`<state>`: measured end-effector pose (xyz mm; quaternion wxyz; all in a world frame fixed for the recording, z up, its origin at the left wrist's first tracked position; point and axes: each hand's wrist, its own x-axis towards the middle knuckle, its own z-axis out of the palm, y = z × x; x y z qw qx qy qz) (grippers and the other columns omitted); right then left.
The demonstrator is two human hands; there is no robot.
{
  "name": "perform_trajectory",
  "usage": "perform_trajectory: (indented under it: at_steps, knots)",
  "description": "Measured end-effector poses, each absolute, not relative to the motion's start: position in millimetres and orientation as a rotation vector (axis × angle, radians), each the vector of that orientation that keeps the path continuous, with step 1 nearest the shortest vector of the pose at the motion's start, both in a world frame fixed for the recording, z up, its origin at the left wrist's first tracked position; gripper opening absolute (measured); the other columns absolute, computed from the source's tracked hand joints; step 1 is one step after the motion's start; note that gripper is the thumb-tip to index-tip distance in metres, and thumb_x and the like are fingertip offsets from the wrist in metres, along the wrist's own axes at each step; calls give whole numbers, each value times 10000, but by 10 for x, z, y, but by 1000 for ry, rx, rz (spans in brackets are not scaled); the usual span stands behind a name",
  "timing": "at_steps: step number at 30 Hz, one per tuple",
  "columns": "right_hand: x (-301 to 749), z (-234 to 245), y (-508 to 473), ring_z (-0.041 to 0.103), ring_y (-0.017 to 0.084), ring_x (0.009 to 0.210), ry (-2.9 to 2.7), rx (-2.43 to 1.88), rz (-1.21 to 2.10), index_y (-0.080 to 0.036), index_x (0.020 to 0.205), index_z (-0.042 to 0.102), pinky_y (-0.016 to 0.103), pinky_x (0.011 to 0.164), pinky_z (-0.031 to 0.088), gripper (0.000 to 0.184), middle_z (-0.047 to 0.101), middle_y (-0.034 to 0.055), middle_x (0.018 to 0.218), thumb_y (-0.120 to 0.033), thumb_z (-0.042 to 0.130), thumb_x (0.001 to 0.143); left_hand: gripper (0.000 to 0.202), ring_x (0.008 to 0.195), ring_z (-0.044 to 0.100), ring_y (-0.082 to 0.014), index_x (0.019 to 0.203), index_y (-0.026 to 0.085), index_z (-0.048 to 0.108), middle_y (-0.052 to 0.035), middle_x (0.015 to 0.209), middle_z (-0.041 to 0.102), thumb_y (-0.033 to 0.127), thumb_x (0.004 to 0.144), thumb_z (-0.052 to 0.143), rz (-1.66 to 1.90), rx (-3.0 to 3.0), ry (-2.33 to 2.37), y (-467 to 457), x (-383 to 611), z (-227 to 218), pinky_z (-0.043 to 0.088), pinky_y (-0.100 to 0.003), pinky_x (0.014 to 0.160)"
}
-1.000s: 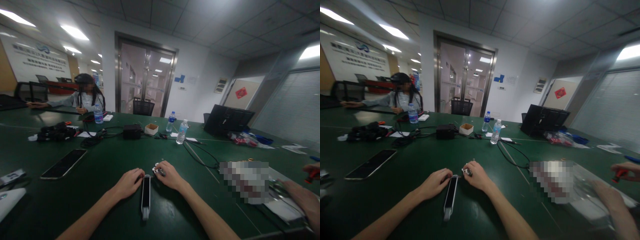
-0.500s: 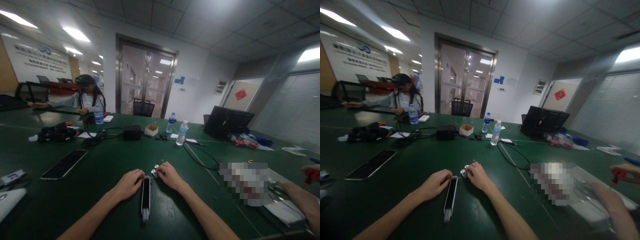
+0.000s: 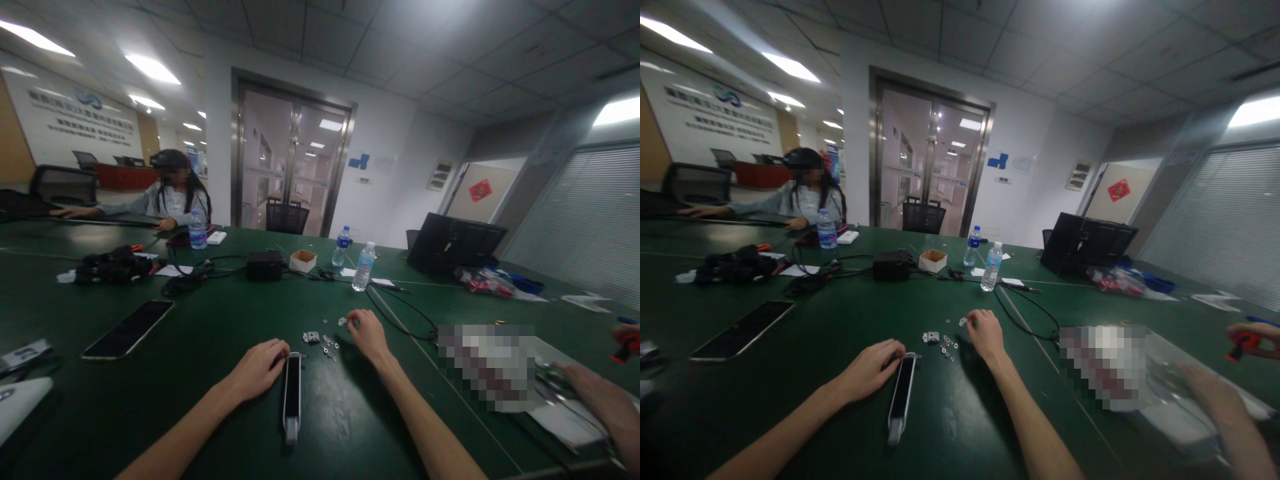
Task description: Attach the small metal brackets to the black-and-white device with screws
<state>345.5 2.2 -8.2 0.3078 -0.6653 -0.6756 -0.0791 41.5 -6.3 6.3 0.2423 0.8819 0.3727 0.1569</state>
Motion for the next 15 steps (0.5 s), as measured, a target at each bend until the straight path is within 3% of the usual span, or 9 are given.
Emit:
perform_trajectory:
  at_steps: [5,11,15]
  knots:
    - [3547,-165,48,573,221,906,-1857,-2006,-170,-189,853,681,290,758,405,139,681,73,888,-138,554,827,197,971,588,-198,1046,204,590,-41,1052,611,205,925,435,428,2420,1036,-65,418,60,470,-336,871]
    - [3376,-125,3,531,207,980,-2065,-1621,-112,-195,930,681,315,879,410,165,644,68,990,-153,547,843,188,960,583,-192,1040,213,585,-35,1050,609,214,927,435,419,2410,1044,-61,420,50,471,-326,857]
    - [3242,-152,-40,515,203,1008,-2236,-1524,7,-216,1112,659,325,900,411,286,619,76,1060,-165,527,864,181,949,580,-190,1026,211,585,-38,1036,610,217,926,434,421,2433,1044,-69,425,71,469,-318,848]
